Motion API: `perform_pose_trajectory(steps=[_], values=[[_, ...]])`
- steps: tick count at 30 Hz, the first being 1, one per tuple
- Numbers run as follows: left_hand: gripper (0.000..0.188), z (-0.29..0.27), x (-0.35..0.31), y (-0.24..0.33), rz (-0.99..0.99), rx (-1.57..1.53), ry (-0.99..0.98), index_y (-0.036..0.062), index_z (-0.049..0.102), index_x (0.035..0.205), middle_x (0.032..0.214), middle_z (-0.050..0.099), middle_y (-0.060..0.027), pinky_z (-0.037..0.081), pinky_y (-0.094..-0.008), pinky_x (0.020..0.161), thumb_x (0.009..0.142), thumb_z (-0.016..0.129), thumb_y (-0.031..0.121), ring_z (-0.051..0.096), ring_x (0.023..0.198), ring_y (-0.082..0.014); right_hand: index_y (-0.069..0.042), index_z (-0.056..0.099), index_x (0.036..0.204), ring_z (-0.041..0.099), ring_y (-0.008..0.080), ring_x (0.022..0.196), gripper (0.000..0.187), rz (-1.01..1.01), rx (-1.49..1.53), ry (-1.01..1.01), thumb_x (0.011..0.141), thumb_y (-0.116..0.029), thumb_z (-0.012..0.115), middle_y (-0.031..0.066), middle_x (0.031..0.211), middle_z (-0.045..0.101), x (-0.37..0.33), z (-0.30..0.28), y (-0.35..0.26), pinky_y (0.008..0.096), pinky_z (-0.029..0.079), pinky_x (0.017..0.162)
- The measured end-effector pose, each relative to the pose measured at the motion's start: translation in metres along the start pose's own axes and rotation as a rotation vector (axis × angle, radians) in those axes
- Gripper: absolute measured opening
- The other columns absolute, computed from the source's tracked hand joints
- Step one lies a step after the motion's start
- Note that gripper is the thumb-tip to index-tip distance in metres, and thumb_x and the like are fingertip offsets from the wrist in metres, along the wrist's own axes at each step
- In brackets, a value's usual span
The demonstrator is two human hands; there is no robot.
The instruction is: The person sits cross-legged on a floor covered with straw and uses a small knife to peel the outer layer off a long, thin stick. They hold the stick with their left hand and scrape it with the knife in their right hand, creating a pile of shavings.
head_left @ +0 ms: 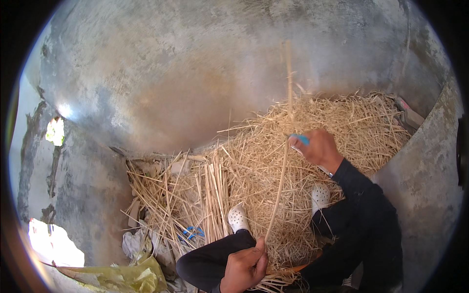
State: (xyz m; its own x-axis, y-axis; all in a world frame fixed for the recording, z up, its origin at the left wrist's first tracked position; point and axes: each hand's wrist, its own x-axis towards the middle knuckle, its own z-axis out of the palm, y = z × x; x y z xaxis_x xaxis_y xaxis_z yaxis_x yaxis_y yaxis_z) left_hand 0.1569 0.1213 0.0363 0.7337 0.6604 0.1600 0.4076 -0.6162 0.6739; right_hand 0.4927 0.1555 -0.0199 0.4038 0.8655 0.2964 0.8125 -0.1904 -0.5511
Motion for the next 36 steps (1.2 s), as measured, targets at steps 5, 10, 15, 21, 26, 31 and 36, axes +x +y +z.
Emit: perform_pose_trajectory(steps=[5, 10, 15, 21, 26, 31, 36], values=[[0.022, 0.006, 0.003, -0.005, 0.123, -0.027, 0.049, -0.01, 0.064, 0.104, 0.065, 0.058, -0.0197, 0.046, -0.0304, 0.051, 0.083, 0.062, -0.003, 0.06, 0.052, -0.025, -0.008, 0.063, 0.058, 0.053, 0.0218, 0.041, 0.084, -0.207, -0.002, 0.067, 0.079, -0.084, 0.038, 0.0071, 0.045, 0.051, -0.03, 0.01, -0.012, 0.0389, 0.042, 0.042], [0.019, 0.0, 0.004, -0.007, 0.252, 0.011, 0.046, -0.0046, 0.065, 0.101, 0.062, 0.052, -0.0192, 0.04, -0.0385, 0.046, 0.084, 0.058, -0.001, 0.052, 0.05, -0.0342, -0.007, 0.062, 0.055, 0.055, 0.0222, 0.04, 0.084, -0.166, -0.039, 0.066, 0.076, -0.085, 0.041, 0.0059, 0.042, 0.049, -0.017, -0.003, -0.016, 0.0379, 0.042, 0.041], [0.026, 0.0, 0.007, -0.008, 0.206, 0.149, -0.068, -0.0117, 0.064, 0.106, 0.065, 0.061, -0.0193, 0.046, -0.0258, 0.051, 0.082, 0.064, -0.004, 0.063, 0.051, -0.0202, -0.008, 0.056, 0.048, 0.049, 0.0207, 0.037, 0.084, -0.142, -0.054, 0.203, 0.079, -0.084, 0.039, 0.0043, 0.039, 0.044, -0.008, 0.002, 0.001, 0.0375, 0.04, 0.04], [0.019, 0.004, -0.004, -0.012, 0.277, -0.018, -0.033, -0.0049, 0.065, 0.1, 0.063, 0.051, -0.0193, 0.041, -0.0404, 0.048, 0.082, 0.059, -0.003, 0.052, 0.051, -0.0346, -0.01, 0.052, 0.047, 0.045, 0.0214, 0.036, 0.083, 0.024, -0.082, 0.184, 0.082, -0.083, 0.034, 0.0046, 0.039, 0.041, -0.004, 0.001, 0.019, 0.0394, 0.039, 0.041], [0.018, -0.003, -0.016, -0.01, 0.201, -0.015, -0.046, -0.0046, 0.065, 0.099, 0.064, 0.052, -0.0201, 0.042, -0.0418, 0.051, 0.082, 0.06, -0.001, 0.055, 0.054, -0.035, -0.008, 0.053, 0.049, 0.047, 0.0211, 0.037, 0.084, -0.122, -0.106, 0.16, 0.081, -0.083, 0.036, 0.0049, 0.041, 0.043, -0.015, -0.006, -0.002, 0.038, 0.039, 0.041], [0.029, 0.0, -0.019, -0.018, 0.118, -0.034, 0.017, -0.0093, 0.063, 0.113, 0.058, 0.058, -0.0106, 0.041, -0.0234, 0.048, 0.087, 0.063, 0.001, 0.055, 0.045, -0.0127, -0.006, 0.057, 0.052, 0.049, 0.021, 0.04, 0.083, 0.077, 0.046, 0.149, 0.082, -0.082, 0.037, 0.0043, 0.041, 0.042, -0.002, -0.023, 0.006, 0.0376, 0.039, 0.042], [0.024, 0.002, 0.0, -0.016, -0.371, -0.532, -0.054, -0.0051, 0.062, 0.117, 0.062, 0.048, 0.0021, 0.031, -0.0208, 0.046, 0.096, 0.057, 0.005, 0.04, 0.053, -0.0025, -0.007, 0.06, 0.053, 0.051, 0.022, 0.04, 0.078, -0.182, 0.209, 0.058, 0.08, -0.079, 0.046, 0.0067, 0.042, 0.046, -0.057, -0.009, -0.045, 0.0375, 0.039, 0.042]])
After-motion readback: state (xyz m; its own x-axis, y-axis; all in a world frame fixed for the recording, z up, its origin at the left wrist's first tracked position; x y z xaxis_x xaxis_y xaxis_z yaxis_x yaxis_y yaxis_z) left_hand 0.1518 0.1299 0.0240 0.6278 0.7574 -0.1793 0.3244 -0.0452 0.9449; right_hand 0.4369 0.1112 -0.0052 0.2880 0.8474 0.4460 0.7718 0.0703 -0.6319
